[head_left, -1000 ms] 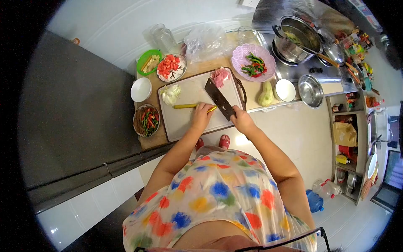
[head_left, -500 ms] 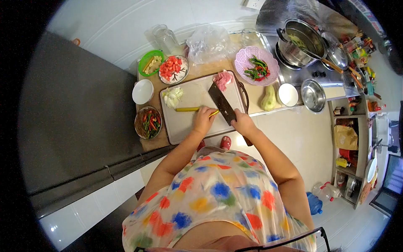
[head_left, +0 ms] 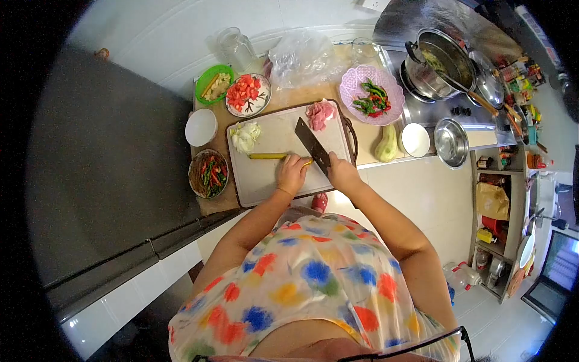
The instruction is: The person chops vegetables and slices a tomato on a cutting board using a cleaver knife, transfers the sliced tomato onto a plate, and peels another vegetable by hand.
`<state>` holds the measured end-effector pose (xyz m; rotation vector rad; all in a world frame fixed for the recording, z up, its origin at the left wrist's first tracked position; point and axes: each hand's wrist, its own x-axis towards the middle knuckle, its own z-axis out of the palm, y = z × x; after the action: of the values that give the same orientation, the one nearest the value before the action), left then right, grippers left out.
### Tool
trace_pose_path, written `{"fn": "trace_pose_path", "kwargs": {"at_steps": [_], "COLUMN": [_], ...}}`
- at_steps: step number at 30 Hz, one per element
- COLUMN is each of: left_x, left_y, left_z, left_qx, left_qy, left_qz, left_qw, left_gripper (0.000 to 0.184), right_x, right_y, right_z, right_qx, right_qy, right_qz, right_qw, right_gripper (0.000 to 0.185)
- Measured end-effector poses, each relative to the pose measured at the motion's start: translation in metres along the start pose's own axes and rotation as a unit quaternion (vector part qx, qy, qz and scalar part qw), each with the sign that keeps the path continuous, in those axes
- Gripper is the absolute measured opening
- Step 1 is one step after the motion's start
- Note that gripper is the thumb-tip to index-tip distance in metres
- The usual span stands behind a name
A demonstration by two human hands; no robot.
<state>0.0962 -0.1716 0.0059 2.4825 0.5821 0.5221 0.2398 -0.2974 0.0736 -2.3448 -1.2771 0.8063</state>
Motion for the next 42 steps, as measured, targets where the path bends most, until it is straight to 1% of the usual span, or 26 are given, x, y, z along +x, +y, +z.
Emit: {"fn": "trace_pose_path", "kwargs": {"at_steps": [6,11,14,16,18,19,22,23,26,27,28,29,30,31,32,33,34,35,39,42], "left_x": [0.001,-0.003,-0.002,-0.001,0.0,0.001,0.003,0.003,0.007,0.009,0.011,0.014,0.016,0.018,0.02,0.021,0.021,0.022,0.025,0.025], "left_y": [0.0,0.0,-0.001,-0.002,-0.002,-0.003,-0.003,-0.003,-0.007,-0.012,-0.019,-0.027,-0.032,-0.033,-0.032,-0.022,-0.022,-0.022,-0.009,0.003], "left_z": [0.001,-0.001,0.004,0.002,-0.001,-0.002,-0.005,-0.008,-0.018,-0.024,-0.031,-0.039,-0.049,-0.063,-0.075,-0.088,-0.091,-0.093,-0.102,-0.116], "left_qx": [-0.005,0.002,0.013,0.018,0.006,-0.001,-0.029,-0.04,-0.086,-0.109,-0.131,-0.199,-0.204,-0.209,-0.213,-0.198,-0.209,-0.221,-0.285,-0.352], "left_qy": [0.003,0.001,-0.001,-0.002,0.003,0.004,-0.013,0.003,0.061,0.083,0.105,0.119,0.131,0.141,0.15,0.159,0.16,0.163,0.176,0.112], "left_qz": [0.004,0.014,0.024,0.033,0.037,0.037,0.01,-0.006,-0.061,-0.085,-0.108,-0.141,-0.163,-0.184,-0.204,-0.206,-0.192,-0.178,-0.126,-0.16], "left_qw": [1.0,1.0,1.0,0.999,0.999,0.999,0.999,0.999,0.993,0.987,0.98,0.963,0.957,0.95,0.944,0.945,0.945,0.945,0.934,0.915], "left_gripper": [0.025,0.022,0.021,0.021,0.021,0.021,0.026,0.027,0.031,0.031,0.032,0.032,0.032,0.031,0.031,0.03,0.03,0.031,0.027,0.028], "right_x": [-0.004,0.002,0.002,0.004,0.01,0.01,0.012,0.013,-0.001,-0.006,-0.012,-0.018,-0.024,-0.026,-0.029,-0.035,-0.04,-0.038,-0.028,-0.015], "right_y": [-0.004,-0.003,0.006,0.002,0.005,0.009,0.027,0.031,0.019,0.018,0.015,0.012,0.011,0.013,0.015,0.012,0.011,0.017,0.02,0.026], "right_z": [0.003,0.009,0.026,0.023,0.022,0.021,0.017,0.018,-0.005,-0.012,-0.017,-0.021,-0.021,-0.016,-0.012,-0.011,-0.008,0.005,0.036,0.056], "right_qx": [0.016,-0.001,0.007,-0.001,-0.01,-0.022,0.069,0.083,0.122,0.062,0.036,0.01,-0.015,-0.024,-0.031,-0.037,-0.043,-0.046,-0.062,-0.062], "right_qy": [0.011,0.0,0.037,0.022,0.028,0.046,0.046,0.089,0.117,0.124,0.146,0.169,0.191,0.143,0.133,0.122,0.111,0.138,0.151,0.173], "right_qz": [0.006,-0.006,-0.017,-0.007,-0.011,-0.028,-0.006,-0.044,-0.064,-0.081,-0.105,-0.13,-0.154,-0.127,-0.134,-0.14,-0.145,-0.179,-0.149,-0.133], "right_qw": [1.0,1.0,0.999,1.0,0.999,0.998,0.997,0.992,0.983,0.987,0.983,0.977,0.969,0.981,0.982,0.982,0.982,0.973,0.975,0.974], "right_gripper": [0.026,0.025,0.024,0.024,0.025,0.027,0.028,0.028,0.028,0.029,0.029,0.029,0.03,0.031,0.032,0.033,0.034,0.035,0.038,0.037]}}
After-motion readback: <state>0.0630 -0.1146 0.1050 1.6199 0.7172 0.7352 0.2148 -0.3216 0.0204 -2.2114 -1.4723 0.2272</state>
